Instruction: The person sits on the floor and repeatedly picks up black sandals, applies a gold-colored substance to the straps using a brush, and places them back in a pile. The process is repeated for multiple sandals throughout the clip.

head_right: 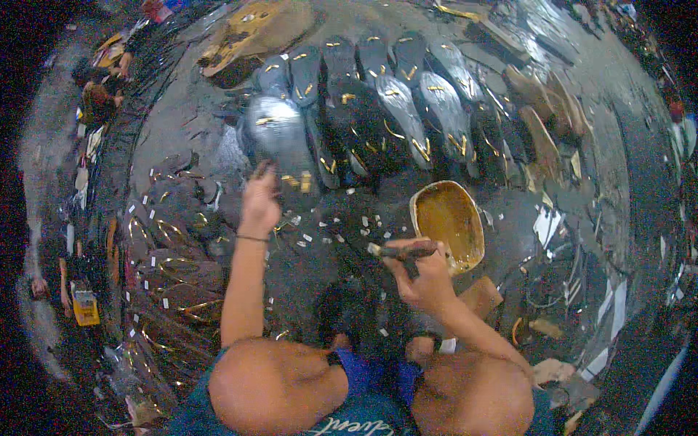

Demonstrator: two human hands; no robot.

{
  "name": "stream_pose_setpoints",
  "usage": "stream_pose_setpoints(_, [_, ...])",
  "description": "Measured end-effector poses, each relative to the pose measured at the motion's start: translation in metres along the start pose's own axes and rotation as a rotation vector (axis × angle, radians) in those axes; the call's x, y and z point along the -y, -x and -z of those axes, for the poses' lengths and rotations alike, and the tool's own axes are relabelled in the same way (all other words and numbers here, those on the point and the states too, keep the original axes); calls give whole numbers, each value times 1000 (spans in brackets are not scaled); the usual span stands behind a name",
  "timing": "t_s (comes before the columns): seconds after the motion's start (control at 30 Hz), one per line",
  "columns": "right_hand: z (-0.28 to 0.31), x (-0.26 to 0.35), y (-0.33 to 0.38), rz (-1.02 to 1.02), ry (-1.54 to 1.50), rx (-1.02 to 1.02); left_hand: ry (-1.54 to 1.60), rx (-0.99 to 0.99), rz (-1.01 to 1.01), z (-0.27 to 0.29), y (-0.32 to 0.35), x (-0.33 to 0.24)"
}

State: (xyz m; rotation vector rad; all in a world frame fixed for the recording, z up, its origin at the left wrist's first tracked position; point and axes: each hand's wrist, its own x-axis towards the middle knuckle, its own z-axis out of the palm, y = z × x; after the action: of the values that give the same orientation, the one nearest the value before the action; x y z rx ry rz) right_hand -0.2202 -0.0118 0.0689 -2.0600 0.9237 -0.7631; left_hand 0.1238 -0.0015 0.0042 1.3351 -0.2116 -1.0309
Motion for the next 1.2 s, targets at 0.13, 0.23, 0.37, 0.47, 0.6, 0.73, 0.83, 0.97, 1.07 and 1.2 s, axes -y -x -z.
stream_pose_setpoints(0.13, [1, -8, 3, -40, 143, 40, 318, 117, 14, -82, -33, 34])
stream_pose_setpoints(0.23, [0, -13, 10, -143, 88, 65, 345, 34, -10, -77, -66, 66])
stream_pose_setpoints(0.37, [35, -35, 0, -460, -39, -146, 11, -54, -181, -54, 7, 87])
stream_pose_setpoints(0.47, [49, -52, -8, -344, 208, -296, -248, -121, -368, -5, 72, 72])
stream_pose_setpoints(0.6, [59, -96, 17, -340, 525, -114, -338, -392, -510, 54, 111, 19])
stream_pose_setpoints(0.73, [60, -49, -2, -202, 428, -392, -372, -811, -551, 145, 72, -15])
stream_pose_setpoints(0.83, [71, -90, 32, -308, 666, 71, -441, -855, -493, 226, 44, -46])
stream_pose_setpoints(0.97, [73, -71, 37, -499, 507, 172, 16, -773, -684, 215, 51, -80])
stream_pose_setpoints(1.07, [86, -78, 50, -549, 577, 136, 85, -673, -826, 135, 76, -100])
stream_pose_setpoints(1.2, [91, -58, 49, -491, 719, 141, -598, -184, -451, 50, 132, -65])
